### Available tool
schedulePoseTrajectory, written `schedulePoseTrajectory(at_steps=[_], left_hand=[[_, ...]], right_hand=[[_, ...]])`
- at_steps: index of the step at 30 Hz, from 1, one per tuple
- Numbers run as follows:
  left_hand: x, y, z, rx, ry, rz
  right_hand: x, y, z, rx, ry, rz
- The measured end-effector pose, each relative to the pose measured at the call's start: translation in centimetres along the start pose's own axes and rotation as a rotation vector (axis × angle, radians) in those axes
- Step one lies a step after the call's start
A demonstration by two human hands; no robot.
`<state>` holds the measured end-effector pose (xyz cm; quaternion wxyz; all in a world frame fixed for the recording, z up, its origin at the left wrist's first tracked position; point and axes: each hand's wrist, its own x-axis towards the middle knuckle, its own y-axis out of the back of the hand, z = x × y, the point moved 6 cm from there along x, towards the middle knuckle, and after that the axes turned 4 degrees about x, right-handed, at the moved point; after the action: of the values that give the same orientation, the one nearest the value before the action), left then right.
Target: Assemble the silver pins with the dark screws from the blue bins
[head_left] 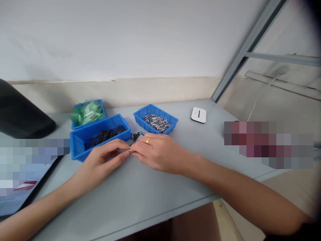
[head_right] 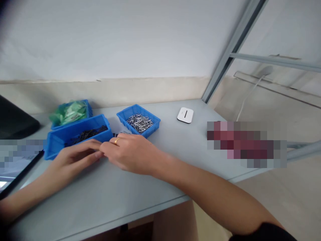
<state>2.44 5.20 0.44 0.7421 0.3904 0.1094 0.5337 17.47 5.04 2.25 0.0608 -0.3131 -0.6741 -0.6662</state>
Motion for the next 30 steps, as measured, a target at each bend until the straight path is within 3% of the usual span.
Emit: schedulePoseTrajectory(at_steps=[3,15,23,30], left_hand=[[-0.03,0.45,-0.18,-0.043,0.01,0.054],[0.2,0.39,-0.33,-0.095,0.07,0.055],[-0.14,-0.27,-0.52,-0.123,0.106,-0.076],[0.04,-0.19,-0.74,-0.112,0.139,-0.033]], right_hand=[[-0.06,-0.06,0.11,0.017,-0.022,-0.001],[0.0,-0.01,0.1,0.055,-0.032,-0.052],[0.37,0.58,-0.33,0.029,0.006,-0.019],[0.05,0.2,0.45,-0.038,-0.036,-0.016]])
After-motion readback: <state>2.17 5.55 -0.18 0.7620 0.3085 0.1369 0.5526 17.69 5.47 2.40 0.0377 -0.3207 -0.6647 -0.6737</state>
